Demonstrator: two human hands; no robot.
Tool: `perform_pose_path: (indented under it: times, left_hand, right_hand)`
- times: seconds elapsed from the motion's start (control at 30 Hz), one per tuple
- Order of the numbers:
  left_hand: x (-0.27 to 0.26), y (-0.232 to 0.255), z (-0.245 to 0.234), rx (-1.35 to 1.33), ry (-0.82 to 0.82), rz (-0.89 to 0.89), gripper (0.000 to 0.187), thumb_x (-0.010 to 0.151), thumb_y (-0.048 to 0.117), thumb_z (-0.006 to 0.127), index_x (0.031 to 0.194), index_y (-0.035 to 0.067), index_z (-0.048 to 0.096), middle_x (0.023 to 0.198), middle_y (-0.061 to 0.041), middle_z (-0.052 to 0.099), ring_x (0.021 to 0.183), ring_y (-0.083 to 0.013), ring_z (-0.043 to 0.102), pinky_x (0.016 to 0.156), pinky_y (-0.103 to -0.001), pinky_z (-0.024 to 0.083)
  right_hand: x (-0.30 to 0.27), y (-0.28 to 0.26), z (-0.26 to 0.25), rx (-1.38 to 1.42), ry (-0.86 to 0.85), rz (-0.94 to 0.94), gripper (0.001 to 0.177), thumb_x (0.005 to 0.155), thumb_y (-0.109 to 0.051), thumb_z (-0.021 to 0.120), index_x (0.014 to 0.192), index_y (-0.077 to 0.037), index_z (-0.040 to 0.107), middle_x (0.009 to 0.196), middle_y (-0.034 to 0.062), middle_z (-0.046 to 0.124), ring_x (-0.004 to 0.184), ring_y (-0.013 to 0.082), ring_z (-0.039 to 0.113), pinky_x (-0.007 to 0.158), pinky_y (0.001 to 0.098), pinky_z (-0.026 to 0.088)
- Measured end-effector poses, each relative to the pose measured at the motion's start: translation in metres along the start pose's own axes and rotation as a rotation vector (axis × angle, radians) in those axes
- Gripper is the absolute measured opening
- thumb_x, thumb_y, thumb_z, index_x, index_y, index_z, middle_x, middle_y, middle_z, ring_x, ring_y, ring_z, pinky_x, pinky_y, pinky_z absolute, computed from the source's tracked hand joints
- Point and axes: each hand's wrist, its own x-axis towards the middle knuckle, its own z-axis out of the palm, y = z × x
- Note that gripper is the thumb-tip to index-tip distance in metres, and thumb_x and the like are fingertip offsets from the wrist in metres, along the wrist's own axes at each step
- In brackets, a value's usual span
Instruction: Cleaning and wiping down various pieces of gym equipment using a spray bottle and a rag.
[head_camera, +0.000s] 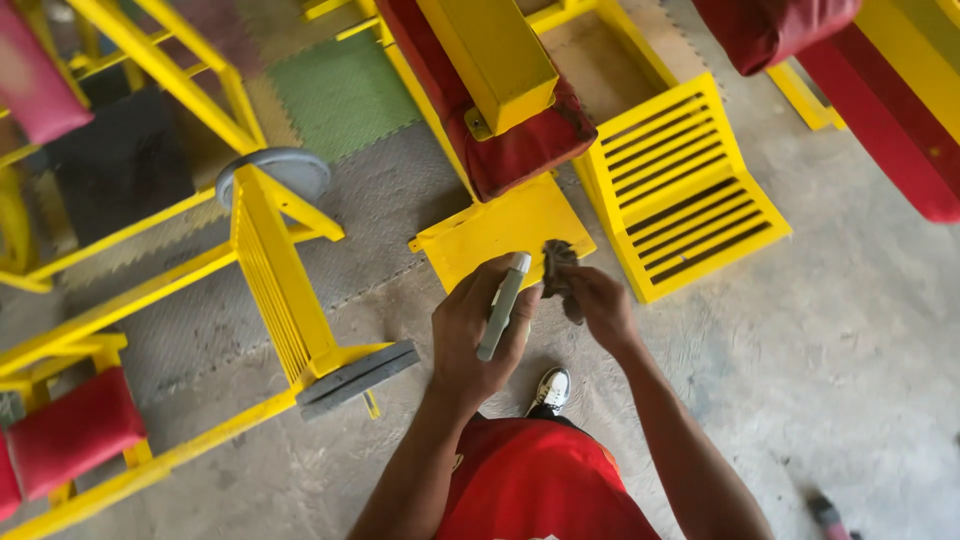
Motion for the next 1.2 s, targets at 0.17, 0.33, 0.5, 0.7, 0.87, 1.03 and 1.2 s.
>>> perform_pose_path:
  times: [0.17, 0.33, 0.5, 0.7, 0.87, 1.03, 1.2]
  left_hand:
    - [0.002, 0.023, 0.027, 0.086, 0.120, 0.018, 0.033, 0.104, 0.018, 0.064, 0.127, -0.005, 0.062, 0.129, -0.022, 0.069, 0.116, -0.0369, 0.073, 0.095, -0.040, 0.063]
    - [0.016, 0.040, 0.032, 0.217, 0.250, 0.024, 0.035, 0.100, 0.011, 0.064, 0.130, -0.007, 0.061, 0.141, -0.028, 0.058, 0.126, -0.0418, 0.065, 0.099, -0.044, 0.062]
    - [0.037, 0.044, 0.020, 0.426, 0.274, 0.172, 0.032, 0.087, 0.000, 0.062, 0.120, -0.001, 0.059, 0.143, -0.029, 0.054, 0.139, -0.0497, 0.049, 0.105, -0.048, 0.057]
    - [0.053, 0.038, 0.017, 0.103, 0.208, 0.099, 0.066, 0.093, -0.003, 0.057, 0.156, -0.008, 0.040, 0.159, -0.031, 0.048, 0.150, -0.0471, 0.048, 0.121, -0.050, 0.052]
    - [0.059, 0.032, 0.024, 0.235, 0.212, 0.037, 0.059, 0.091, -0.001, 0.059, 0.149, -0.009, 0.047, 0.147, -0.038, 0.052, 0.137, -0.0488, 0.057, 0.102, -0.046, 0.061]
    - [0.064, 0.035, 0.022, 0.312, 0.188, 0.047, 0.059, 0.093, 0.005, 0.061, 0.151, 0.002, 0.050, 0.145, -0.035, 0.055, 0.124, -0.0483, 0.065, 0.093, -0.045, 0.062]
    - [0.065, 0.033, 0.016, 0.216, 0.110, 0.018, 0.059, 0.093, 0.011, 0.062, 0.150, 0.005, 0.050, 0.150, -0.043, 0.045, 0.114, -0.0494, 0.069, 0.079, -0.043, 0.064]
  right_hand:
    - [0.002, -0.095, -0.029, -0.195, 0.139, -0.214, 0.028, 0.106, -0.007, 0.055, 0.130, 0.003, 0.065, 0.112, 0.0124, 0.073, 0.094, 0.0146, 0.069, 0.080, 0.0262, 0.058]
    - [0.009, -0.189, -0.019, -0.348, 0.298, -0.781, 0.035, 0.105, -0.006, 0.064, 0.138, 0.001, 0.054, 0.125, 0.0147, 0.067, 0.111, 0.0252, 0.067, 0.096, 0.0338, 0.056]
    - [0.039, -0.239, 0.011, -0.711, 0.198, -1.256, 0.035, 0.094, -0.003, 0.079, 0.127, -0.009, 0.066, 0.123, 0.0139, 0.065, 0.126, 0.0378, 0.059, 0.112, 0.0483, 0.047]
    - [0.074, -0.232, 0.012, -1.036, 0.053, -1.427, 0.037, 0.089, -0.010, 0.086, 0.123, -0.020, 0.076, 0.133, 0.0054, 0.060, 0.131, 0.0287, 0.056, 0.115, 0.0577, 0.040]
    - [0.071, -0.234, 0.006, -0.615, 0.017, -1.325, 0.031, 0.086, -0.004, 0.091, 0.115, -0.004, 0.078, 0.132, 0.0093, 0.066, 0.130, 0.0302, 0.063, 0.111, 0.0424, 0.055]
    - [0.073, -0.227, -0.010, -0.540, 0.044, -1.242, 0.031, 0.084, 0.010, 0.083, 0.112, 0.001, 0.075, 0.127, 0.0140, 0.069, 0.125, 0.0330, 0.067, 0.109, 0.0412, 0.057]
    - [0.081, -0.215, -0.020, -0.269, 0.046, -0.962, 0.023, 0.089, 0.014, 0.072, 0.109, 0.003, 0.073, 0.128, 0.0122, 0.072, 0.106, 0.0203, 0.074, 0.089, 0.0292, 0.063]
